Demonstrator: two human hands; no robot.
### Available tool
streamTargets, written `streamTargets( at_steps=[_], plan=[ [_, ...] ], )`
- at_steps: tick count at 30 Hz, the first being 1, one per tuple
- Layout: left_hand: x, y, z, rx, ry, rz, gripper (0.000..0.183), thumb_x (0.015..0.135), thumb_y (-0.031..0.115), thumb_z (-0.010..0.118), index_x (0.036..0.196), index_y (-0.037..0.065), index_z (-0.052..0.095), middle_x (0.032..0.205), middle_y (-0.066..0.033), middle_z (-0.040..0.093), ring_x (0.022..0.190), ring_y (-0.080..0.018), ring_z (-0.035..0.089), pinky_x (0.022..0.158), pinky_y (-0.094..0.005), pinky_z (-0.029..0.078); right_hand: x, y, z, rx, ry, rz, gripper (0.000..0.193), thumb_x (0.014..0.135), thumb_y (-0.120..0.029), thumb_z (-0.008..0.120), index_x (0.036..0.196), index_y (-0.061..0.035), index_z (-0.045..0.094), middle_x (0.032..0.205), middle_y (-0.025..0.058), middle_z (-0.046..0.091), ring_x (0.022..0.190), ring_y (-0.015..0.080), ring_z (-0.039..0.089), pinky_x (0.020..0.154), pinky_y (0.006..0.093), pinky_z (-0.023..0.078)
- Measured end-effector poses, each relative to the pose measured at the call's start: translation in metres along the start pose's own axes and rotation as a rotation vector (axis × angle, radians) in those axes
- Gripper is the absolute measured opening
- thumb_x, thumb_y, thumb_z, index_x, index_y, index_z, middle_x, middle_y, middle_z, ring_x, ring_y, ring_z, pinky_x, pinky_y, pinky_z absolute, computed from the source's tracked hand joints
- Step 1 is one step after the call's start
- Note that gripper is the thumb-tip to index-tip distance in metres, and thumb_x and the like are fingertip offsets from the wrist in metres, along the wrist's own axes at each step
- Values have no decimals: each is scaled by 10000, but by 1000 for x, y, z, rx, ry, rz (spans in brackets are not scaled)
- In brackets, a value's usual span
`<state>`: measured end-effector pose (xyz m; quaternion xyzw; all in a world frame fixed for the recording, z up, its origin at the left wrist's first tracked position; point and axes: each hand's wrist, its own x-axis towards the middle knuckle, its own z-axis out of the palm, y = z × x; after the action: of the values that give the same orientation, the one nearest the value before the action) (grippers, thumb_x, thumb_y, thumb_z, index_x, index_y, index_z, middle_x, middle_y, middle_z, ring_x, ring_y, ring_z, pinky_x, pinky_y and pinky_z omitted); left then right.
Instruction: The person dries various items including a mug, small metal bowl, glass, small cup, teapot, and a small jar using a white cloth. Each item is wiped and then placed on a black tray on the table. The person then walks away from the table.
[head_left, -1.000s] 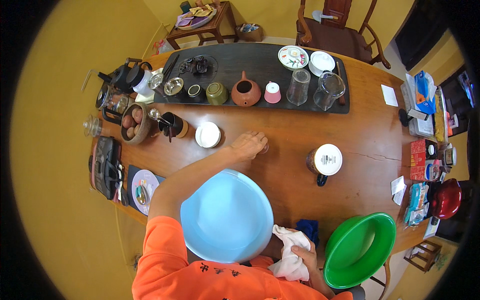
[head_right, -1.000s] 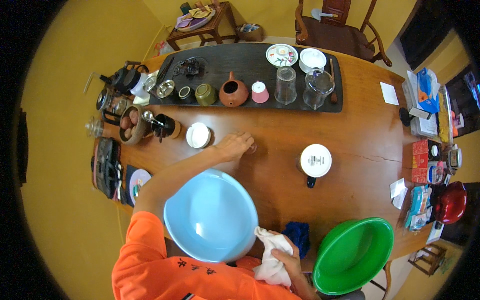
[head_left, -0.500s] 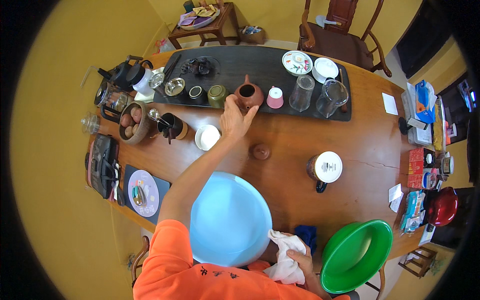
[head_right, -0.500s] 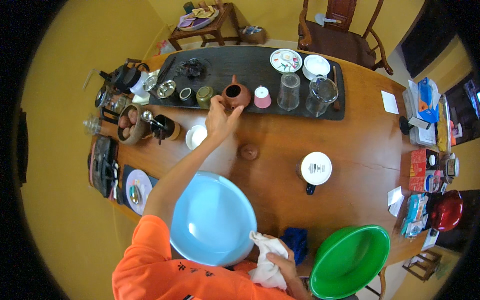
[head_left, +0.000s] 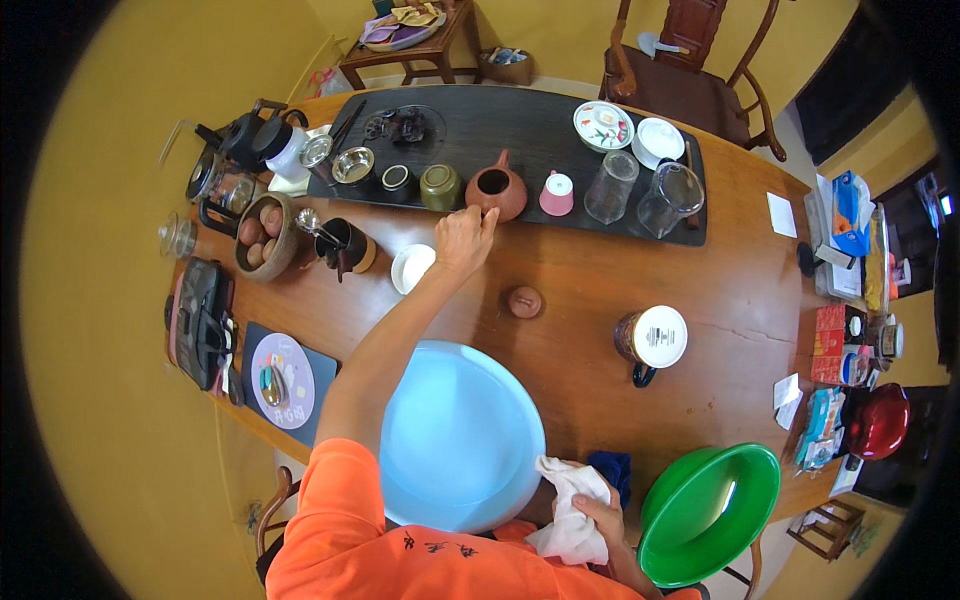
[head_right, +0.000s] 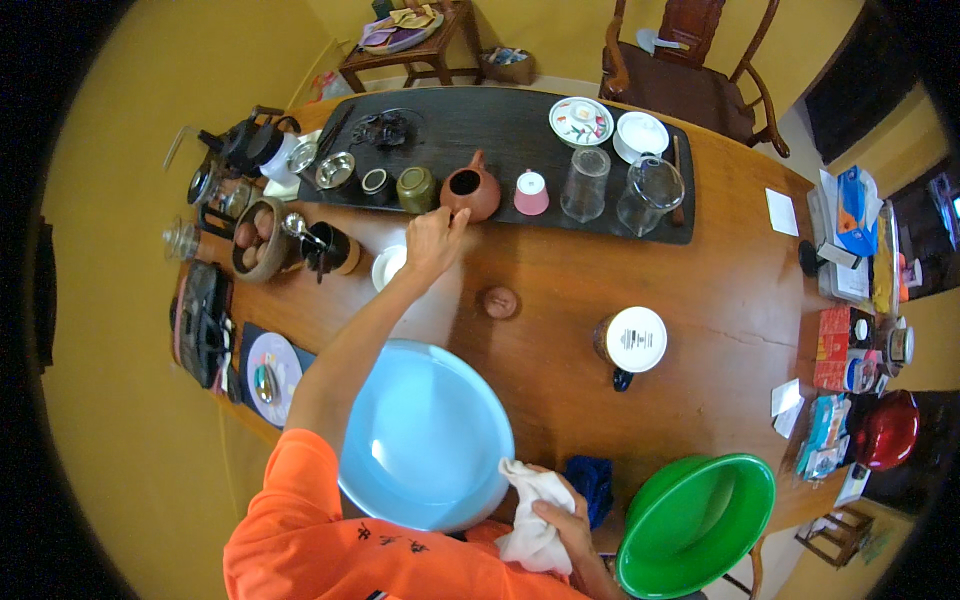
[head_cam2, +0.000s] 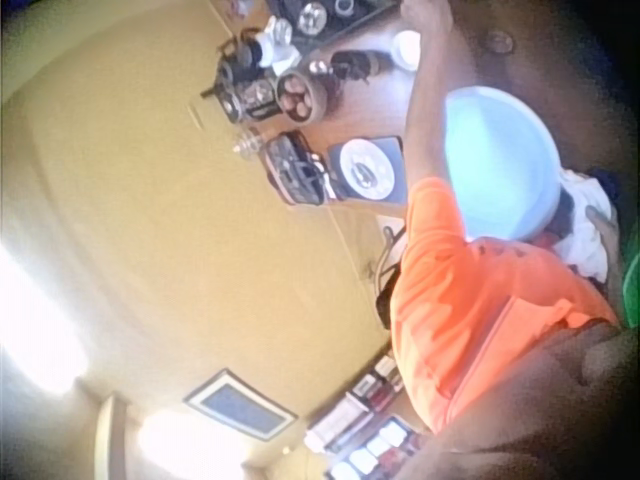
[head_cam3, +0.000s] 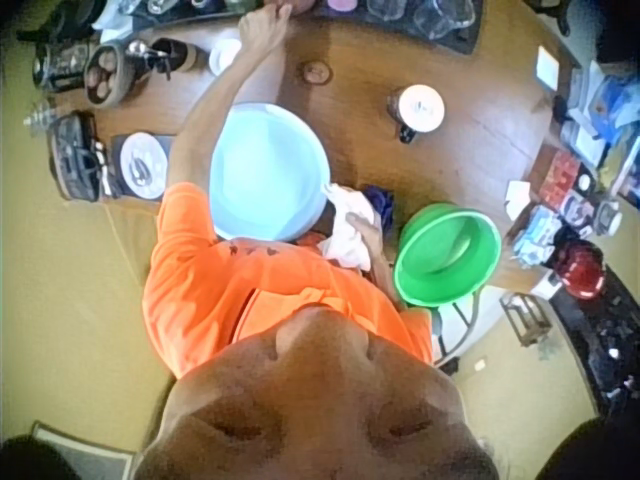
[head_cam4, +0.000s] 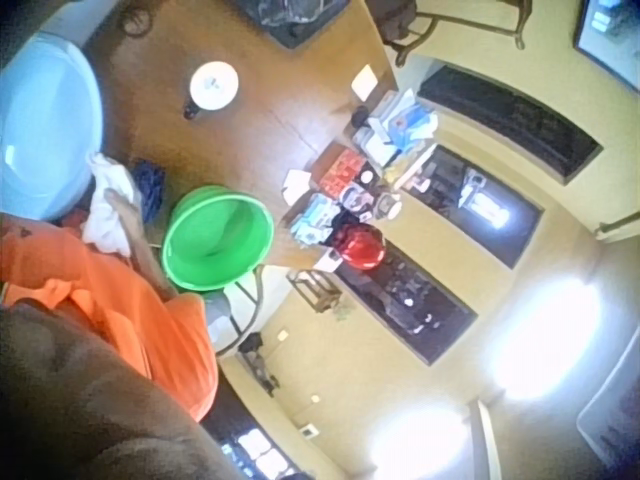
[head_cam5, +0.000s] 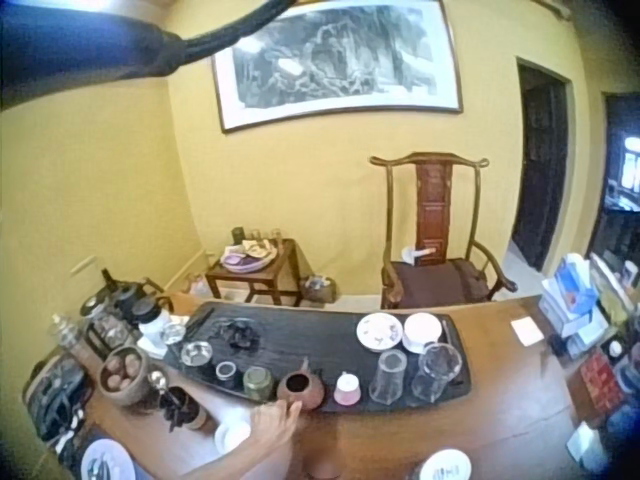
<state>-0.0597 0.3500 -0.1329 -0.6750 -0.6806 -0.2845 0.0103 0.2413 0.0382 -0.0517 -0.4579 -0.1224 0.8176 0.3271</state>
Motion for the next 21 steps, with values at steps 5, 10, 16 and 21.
streamTargets(
  at_steps=[5, 10, 16, 21],
  plan=[
    [-16, -8, -23, -115, 71, 144, 348, 881, 249, 609, 645, 8, 524, 641, -198, 578, 548, -385, 568, 508, -469, 439, 11, -15, 21, -127, -1, -110, 537, 784, -62, 654, 1298, -8, 507, 1166, 117, 619, 1006, 165, 591, 874, 268, 459],
    [-46, 8, -72, -292, 54, 247, 291, 836, 153, 665, 647, 11, 494, 601, -161, 511, 516, -335, 513, 451, -401, 391, 44, -23, 51, -1073, -125, -715, 515, 790, -96, 656, 1286, -111, 517, 1022, 221, 628, 794, 329, 669, 696, 355, 541],
    [-81, 57, -130, -423, 67, 479, 198, 795, 118, 694, 710, 11, 550, 652, -126, 522, 511, -272, 496, 452, -371, 392, 70, -7, 75, -1794, -199, -742, 523, 757, -164, 642, 1260, -101, 516, 765, 165, 569, 611, 325, 612, 468, 419, 486],
    [-95, 94, -140, -595, 181, 590, 244, 735, 168, 738, 699, 9, 556, 686, -133, 541, 549, -262, 540, 482, -345, 455, 70, -6, 78, -1877, -196, -743, 540, 748, -138, 633, 1266, -78, 494, 765, 170, 574, 578, 314, 605, 443, 399, 476]
  ],
)
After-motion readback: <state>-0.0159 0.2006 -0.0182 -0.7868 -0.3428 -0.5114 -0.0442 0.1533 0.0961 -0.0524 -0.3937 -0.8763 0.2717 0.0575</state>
